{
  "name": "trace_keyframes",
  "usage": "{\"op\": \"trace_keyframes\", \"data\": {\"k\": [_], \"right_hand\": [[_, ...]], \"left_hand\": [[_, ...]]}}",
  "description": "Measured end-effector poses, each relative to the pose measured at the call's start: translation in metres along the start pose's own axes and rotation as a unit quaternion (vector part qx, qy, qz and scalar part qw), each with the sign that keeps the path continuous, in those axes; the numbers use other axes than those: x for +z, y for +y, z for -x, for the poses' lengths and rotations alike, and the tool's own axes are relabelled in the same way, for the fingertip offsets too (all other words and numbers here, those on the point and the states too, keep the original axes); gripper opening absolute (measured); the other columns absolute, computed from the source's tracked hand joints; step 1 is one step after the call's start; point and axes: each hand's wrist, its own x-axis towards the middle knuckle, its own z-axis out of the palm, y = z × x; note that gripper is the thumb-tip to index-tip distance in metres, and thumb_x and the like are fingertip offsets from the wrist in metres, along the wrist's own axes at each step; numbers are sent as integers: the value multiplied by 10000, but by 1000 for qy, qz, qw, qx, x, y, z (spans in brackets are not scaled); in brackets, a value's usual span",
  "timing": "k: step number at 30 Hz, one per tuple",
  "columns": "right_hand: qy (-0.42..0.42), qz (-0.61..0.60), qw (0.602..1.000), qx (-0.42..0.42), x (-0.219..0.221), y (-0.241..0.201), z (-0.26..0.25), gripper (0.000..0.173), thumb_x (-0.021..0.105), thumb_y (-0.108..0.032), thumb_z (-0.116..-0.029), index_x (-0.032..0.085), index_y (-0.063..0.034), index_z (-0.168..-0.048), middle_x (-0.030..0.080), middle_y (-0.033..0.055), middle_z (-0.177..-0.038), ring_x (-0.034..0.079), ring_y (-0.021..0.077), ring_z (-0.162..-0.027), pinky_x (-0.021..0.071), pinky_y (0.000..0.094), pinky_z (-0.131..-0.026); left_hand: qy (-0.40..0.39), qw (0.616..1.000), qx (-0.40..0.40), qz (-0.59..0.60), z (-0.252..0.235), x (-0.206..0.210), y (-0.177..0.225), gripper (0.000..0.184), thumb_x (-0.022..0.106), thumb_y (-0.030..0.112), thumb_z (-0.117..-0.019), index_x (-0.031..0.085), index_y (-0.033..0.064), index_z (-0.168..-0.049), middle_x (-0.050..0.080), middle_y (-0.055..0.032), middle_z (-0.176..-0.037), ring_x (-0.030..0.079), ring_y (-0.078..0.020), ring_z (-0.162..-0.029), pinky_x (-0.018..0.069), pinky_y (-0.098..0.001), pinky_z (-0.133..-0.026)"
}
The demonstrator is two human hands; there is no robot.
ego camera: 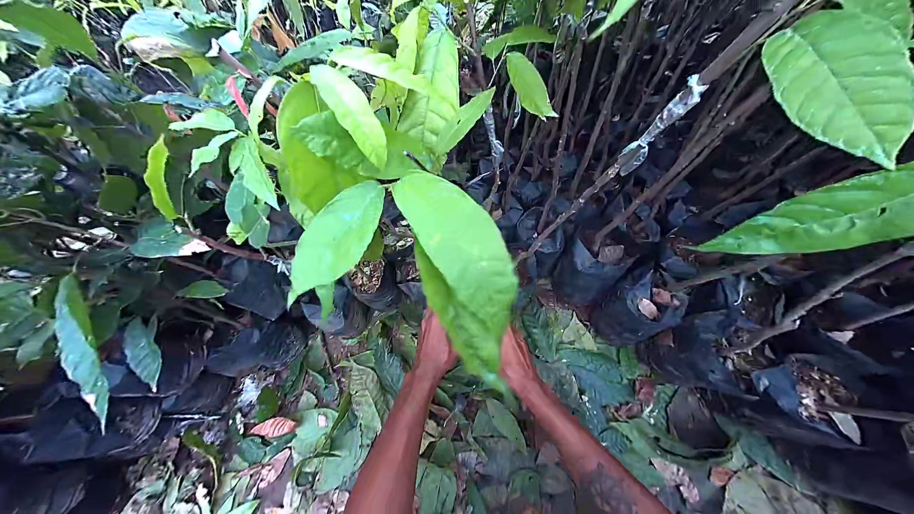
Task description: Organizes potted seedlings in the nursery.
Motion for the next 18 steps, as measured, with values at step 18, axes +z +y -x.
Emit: {"op": "trace_keyframes", "data": {"k": [18], "right_hand": [[-28, -71, 997, -26, -31, 14, 9, 586, 760, -188, -915, 541, 2, -1425, 597, 233, -1369, 698, 285, -1073, 583, 395, -920]], "left_hand": [[99, 992, -62, -51, 6, 17, 28, 979, 894, 369, -756, 411, 64, -1551, 524, -258, -1454, 568, -385, -1294, 471, -501, -1074]]}}
